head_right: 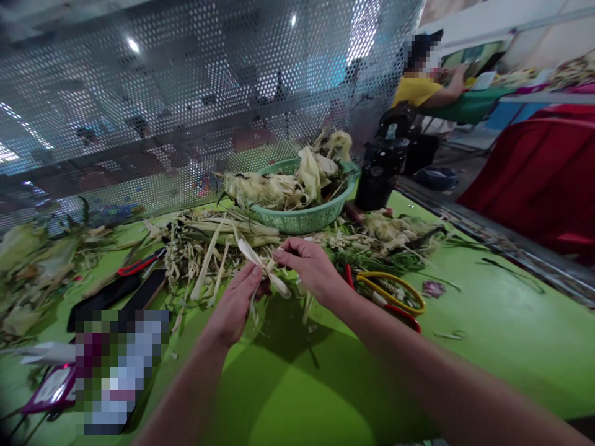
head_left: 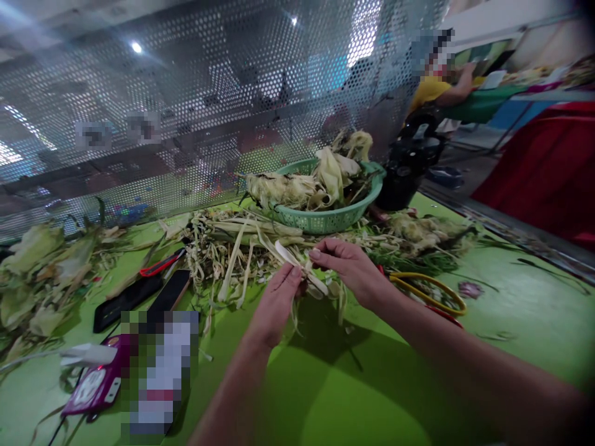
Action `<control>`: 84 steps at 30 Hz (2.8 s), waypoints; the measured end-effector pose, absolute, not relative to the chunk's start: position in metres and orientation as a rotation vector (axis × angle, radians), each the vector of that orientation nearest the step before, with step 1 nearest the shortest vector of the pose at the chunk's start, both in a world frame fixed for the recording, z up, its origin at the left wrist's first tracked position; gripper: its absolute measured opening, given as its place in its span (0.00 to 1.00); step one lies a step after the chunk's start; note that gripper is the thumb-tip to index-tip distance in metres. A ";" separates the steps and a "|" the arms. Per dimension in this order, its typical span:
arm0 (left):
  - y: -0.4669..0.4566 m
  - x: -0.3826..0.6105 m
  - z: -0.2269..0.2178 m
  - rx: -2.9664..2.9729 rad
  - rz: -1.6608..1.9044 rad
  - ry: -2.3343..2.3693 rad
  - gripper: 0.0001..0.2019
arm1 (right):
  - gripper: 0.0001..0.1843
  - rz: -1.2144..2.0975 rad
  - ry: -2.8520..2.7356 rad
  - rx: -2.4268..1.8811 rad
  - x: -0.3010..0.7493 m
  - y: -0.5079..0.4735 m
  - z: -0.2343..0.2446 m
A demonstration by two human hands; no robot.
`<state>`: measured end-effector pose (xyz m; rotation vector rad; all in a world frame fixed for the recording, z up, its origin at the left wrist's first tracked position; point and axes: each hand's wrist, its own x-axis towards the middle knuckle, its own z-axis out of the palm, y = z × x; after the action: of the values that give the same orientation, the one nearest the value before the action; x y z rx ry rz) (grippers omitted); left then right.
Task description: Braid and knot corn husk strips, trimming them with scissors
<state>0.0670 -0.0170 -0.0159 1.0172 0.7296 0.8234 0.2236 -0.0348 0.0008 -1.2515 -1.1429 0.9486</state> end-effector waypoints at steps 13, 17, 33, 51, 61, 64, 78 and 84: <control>-0.008 0.065 -0.015 0.993 0.929 0.763 0.09 | 0.15 1.191 -1.385 -1.234 0.218 -0.042 0.000; -0.007 0.064 -0.018 1.088 0.953 0.783 0.08 | 0.14 1.168 -1.371 -1.282 0.216 -0.043 0.001; -0.001 0.064 -0.016 0.906 0.950 0.715 0.13 | 0.13 0.998 -1.147 -1.236 0.219 -0.037 0.000; -0.007 0.069 -0.021 0.889 0.946 0.716 0.14 | 0.05 0.822 -1.398 -1.403 0.204 -0.046 -0.009; -0.004 0.061 -0.013 1.016 0.946 0.796 0.15 | 0.11 1.078 -1.320 -1.233 0.207 -0.044 -0.002; -0.005 0.060 -0.013 1.033 0.947 0.818 0.15 | 0.09 0.905 -1.434 -1.301 0.210 -0.045 0.001; -0.004 0.059 -0.012 1.017 0.888 0.661 0.13 | 0.06 0.605 -1.585 -1.372 0.214 -0.046 0.003; -0.005 0.060 -0.009 0.946 0.859 0.696 0.13 | 0.09 0.635 -1.574 -1.394 0.218 -0.043 -0.002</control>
<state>0.0598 -0.0046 -0.0092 0.9465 0.6962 0.8591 0.2180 -0.0431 -0.0019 -1.3940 -1.5738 0.6348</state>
